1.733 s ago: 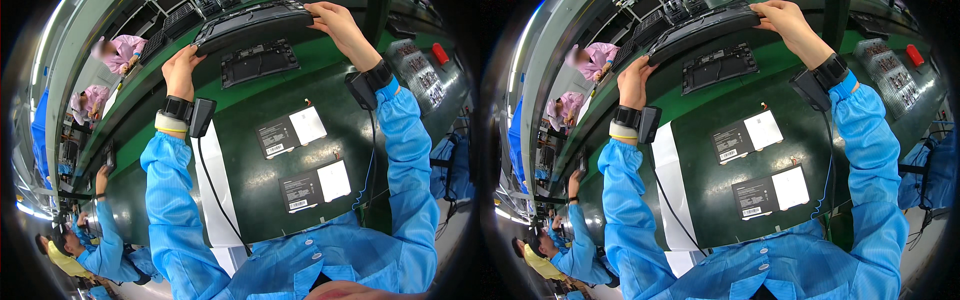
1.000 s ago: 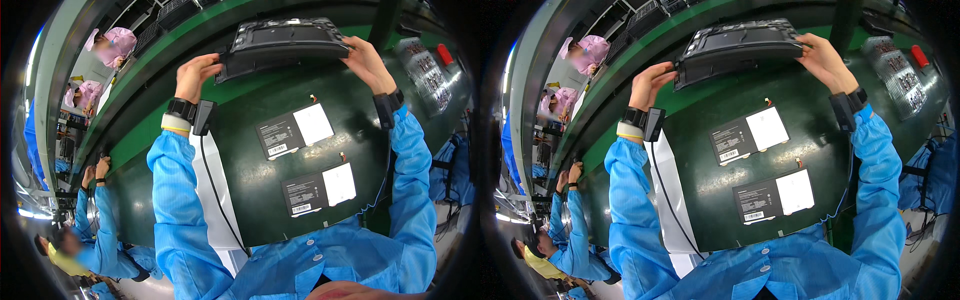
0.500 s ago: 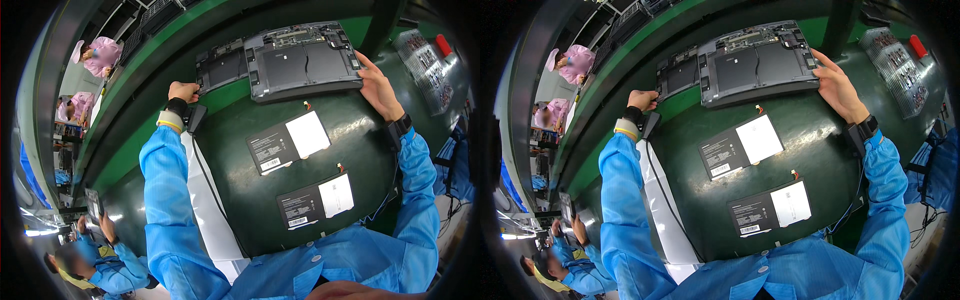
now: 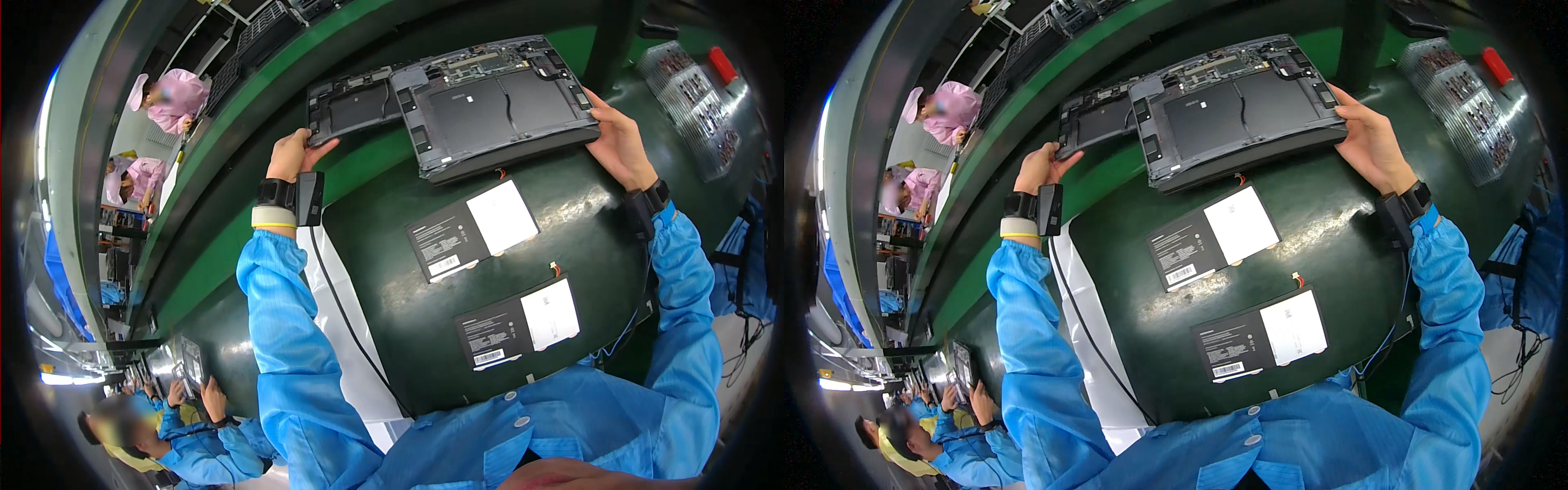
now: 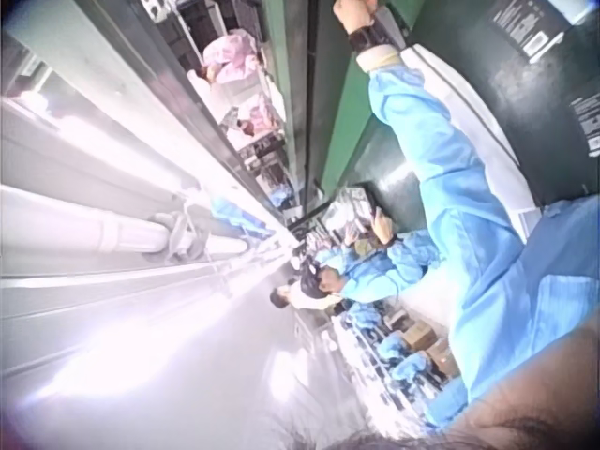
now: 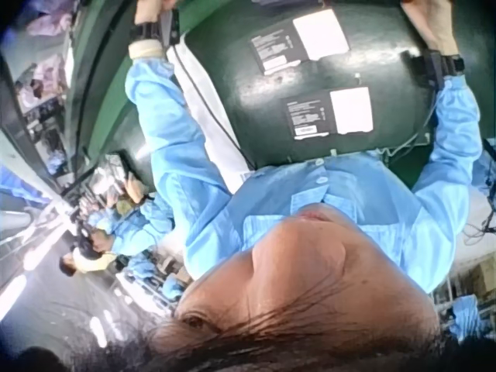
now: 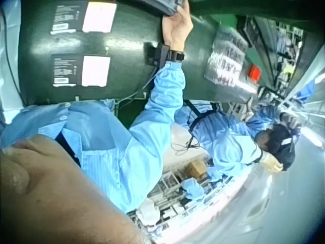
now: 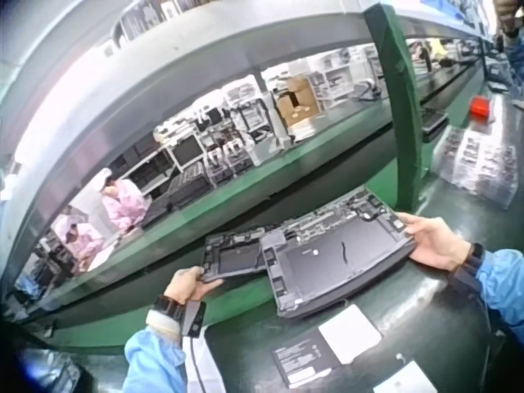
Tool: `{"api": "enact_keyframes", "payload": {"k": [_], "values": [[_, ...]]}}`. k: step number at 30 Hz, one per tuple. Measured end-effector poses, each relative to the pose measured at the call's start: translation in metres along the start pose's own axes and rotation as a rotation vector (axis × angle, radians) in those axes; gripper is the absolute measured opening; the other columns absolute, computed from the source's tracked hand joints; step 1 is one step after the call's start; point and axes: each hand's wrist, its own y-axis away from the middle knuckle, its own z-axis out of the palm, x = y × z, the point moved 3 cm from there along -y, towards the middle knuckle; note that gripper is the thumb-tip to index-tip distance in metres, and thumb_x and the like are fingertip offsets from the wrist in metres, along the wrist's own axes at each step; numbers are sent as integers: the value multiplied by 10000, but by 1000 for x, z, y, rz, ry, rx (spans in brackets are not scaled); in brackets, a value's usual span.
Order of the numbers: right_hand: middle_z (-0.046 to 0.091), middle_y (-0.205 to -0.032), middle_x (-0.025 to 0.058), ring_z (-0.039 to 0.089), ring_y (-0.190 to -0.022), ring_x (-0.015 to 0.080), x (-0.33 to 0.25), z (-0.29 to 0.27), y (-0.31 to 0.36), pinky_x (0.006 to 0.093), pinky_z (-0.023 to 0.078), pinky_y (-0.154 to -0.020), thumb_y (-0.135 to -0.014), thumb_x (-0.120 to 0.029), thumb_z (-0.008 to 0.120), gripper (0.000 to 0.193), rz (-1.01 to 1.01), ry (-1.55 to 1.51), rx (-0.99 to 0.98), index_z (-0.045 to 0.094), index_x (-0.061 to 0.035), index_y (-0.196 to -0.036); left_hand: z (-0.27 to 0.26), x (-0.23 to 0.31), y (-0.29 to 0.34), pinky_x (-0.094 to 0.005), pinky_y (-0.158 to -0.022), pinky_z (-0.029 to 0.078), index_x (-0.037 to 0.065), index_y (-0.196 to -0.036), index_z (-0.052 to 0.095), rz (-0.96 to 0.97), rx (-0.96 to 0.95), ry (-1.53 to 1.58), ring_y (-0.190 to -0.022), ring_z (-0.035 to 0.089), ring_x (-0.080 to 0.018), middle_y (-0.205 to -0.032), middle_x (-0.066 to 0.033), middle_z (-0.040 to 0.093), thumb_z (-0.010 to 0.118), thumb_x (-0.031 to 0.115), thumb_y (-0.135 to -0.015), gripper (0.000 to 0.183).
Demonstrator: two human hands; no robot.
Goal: Applying adhesive labels to lithium-ion batteries and installing them into tablet housings on an electronics assembly line.
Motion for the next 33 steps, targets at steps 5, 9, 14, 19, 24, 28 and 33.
{"api": "enact_keyframes", "payload": {"k": [5,9,14,19,24,28,33], "values": [[602,-1440,147,553,-1334,247,-3,-10,2,410,364,-1186,-938,-159,627,687,-18,-100,-1,410,54,-1554,-14,18,21,-539,-1015,630,-226,-1077,488,82,143,84,-1082,667,-419,-1154,-306,588,492,25,-1031,255],[611,-1425,142,571,-1302,238,-3,-9,3,396,380,-1166,-941,-149,626,647,-32,-144,0,440,62,-1524,-48,29,40,-534,-1072,607,-202,-1027,446,118,206,340,-1065,648,-409,-1124,-292,551,491,-77,-1008,134],[619,-1409,139,580,-1277,226,-5,-15,3,388,396,-1139,-945,-148,628,613,-32,-135,5,468,66,-1498,-75,57,70,-438,-1105,595,-248,-1090,436,136,144,436,-1234,610,-468,-1294,-357,534,419,-87,-1028,173],[625,-1411,121,588,-1264,213,-10,-22,4,376,406,-1116,-956,-169,628,606,-46,-76,34,481,50,-1501,-98,76,104,-385,-1092,601,-276,-1188,426,159,116,413,-1251,624,-439,-1352,-370,542,395,-79,-1031,253],[635,-1409,106,593,-1259,199,-14,-24,1,373,410,-1104,-969,-184,620,601,-45,10,-1,484,35,-1512,-125,77,135,-330,-1052,615,-281,-1289,415,126,48,504,-1221,651,-388,-1343,-360,570,388,-49,-1041,341],[655,-1385,93,610,-1236,187,-15,-25,0,375,412,-1102,-976,-200,620,603,-45,75,-44,483,27,-1519,-131,71,152,-304,-1040,615,-269,-1312,429,86,-50,564,-1174,675,-338,-1356,-355,570,391,-27,-1050,358],[672,-1358,84,624,-1211,183,-14,-28,-2,368,417,-1099,-984,-209,616,586,-43,101,6,498,21,-1510,-128,62,173,-330,-1058,609,-229,-1417,382,132,15,500,-1188,660,-335,-1455,-337,495,411,-56,-1039,417]]}}
